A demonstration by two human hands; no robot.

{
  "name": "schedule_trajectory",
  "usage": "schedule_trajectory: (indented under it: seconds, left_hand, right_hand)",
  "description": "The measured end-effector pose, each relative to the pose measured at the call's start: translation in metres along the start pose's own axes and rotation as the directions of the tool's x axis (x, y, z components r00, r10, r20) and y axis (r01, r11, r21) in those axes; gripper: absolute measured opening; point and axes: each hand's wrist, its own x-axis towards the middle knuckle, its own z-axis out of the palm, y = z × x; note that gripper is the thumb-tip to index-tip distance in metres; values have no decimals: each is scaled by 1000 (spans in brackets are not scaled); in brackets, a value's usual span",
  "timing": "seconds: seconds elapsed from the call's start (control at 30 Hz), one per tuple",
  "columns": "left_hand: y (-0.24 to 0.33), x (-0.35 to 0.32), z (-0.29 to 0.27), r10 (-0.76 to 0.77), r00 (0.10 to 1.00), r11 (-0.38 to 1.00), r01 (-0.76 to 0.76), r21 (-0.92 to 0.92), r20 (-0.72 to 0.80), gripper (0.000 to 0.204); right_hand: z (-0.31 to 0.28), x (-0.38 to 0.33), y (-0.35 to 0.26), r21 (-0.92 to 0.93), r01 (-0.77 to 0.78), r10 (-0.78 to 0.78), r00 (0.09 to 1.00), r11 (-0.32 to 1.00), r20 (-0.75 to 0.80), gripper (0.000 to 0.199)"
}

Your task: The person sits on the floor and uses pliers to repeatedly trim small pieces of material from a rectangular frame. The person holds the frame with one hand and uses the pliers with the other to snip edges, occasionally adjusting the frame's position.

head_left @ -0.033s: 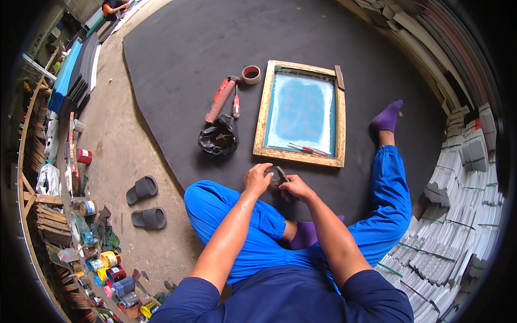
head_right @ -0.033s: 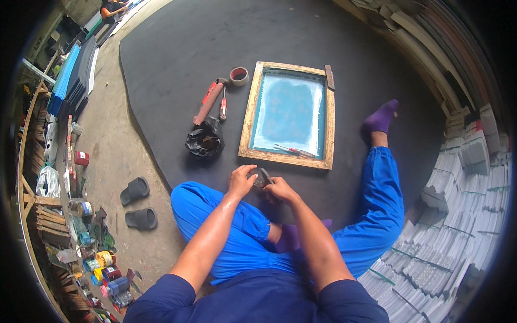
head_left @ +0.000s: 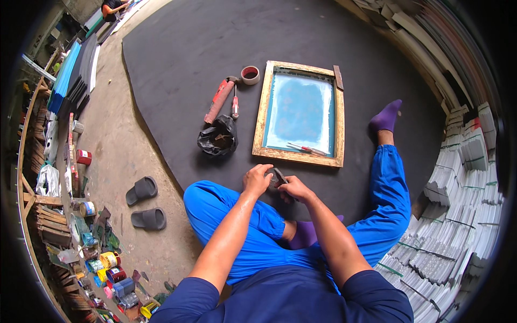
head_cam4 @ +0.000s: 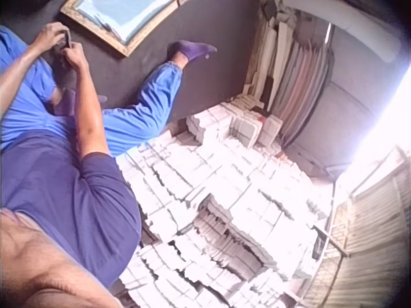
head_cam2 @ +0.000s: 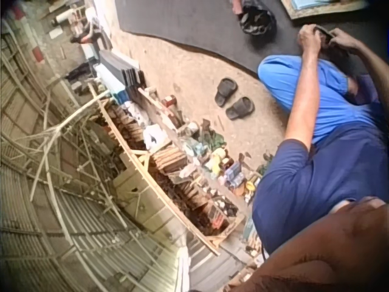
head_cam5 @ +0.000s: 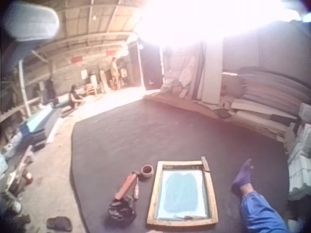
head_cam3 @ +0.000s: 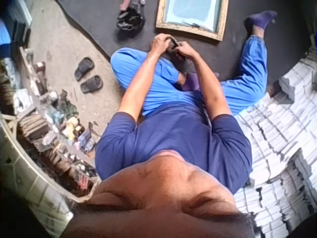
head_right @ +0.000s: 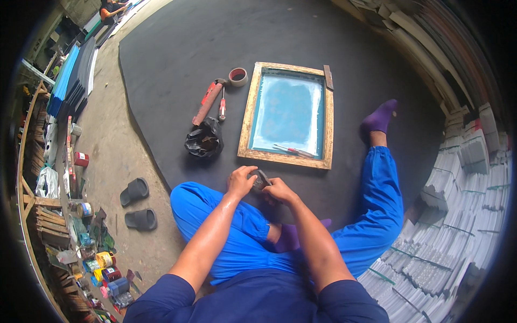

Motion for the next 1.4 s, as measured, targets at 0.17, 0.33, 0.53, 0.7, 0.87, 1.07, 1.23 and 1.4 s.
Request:
schedule_trajectory:
  seconds: [0.17, 0.33, 0.53, 0.7, 0.87, 1.07, 1.23, 1.4]
  left_hand:
    - [3, 1, -3, -17, 999, 977, 10, 211, 35, 15]
    - [15, 3, -14, -279, 952, 912, 220, 347, 128, 19]
    - [17, 10, -19, -416, 862, 849, 255, 462, 289, 27]
    - [14, 13, -17, -401, 874, 858, 253, 446, 276, 25]
    - [13, 15, -15, -396, 869, 877, 263, 402, 296, 24]
    - [22, 20, -22, -376, 861, 904, 262, 337, 342, 27]
    - [20, 21, -19, -370, 865, 910, 263, 321, 340, 27]
    - [21, 21, -18, -380, 869, 899, 265, 350, 318, 28]
  right_hand:
    - [-1, -3, -6, -86, -65, 70, 996, 994, 56, 27]
    - [-15, 7, -10, -109, -92, 84, 994, 990, -74, 24]
    - [-14, 9, -37, 118, -112, 137, 963, 987, -233, 24]
    - [-16, 17, -56, 72, -193, 204, 954, 979, -220, 32]
    - [-18, 13, -75, 64, -278, 285, 929, 959, -235, 31]
    - [-28, 14, -96, -30, -438, 425, 884, 898, -198, 38]
    - [-28, 14, -107, -115, -425, 389, 888, 898, -245, 35]
    - [-24, 22, -69, -236, -244, 156, 928, 941, -338, 22]
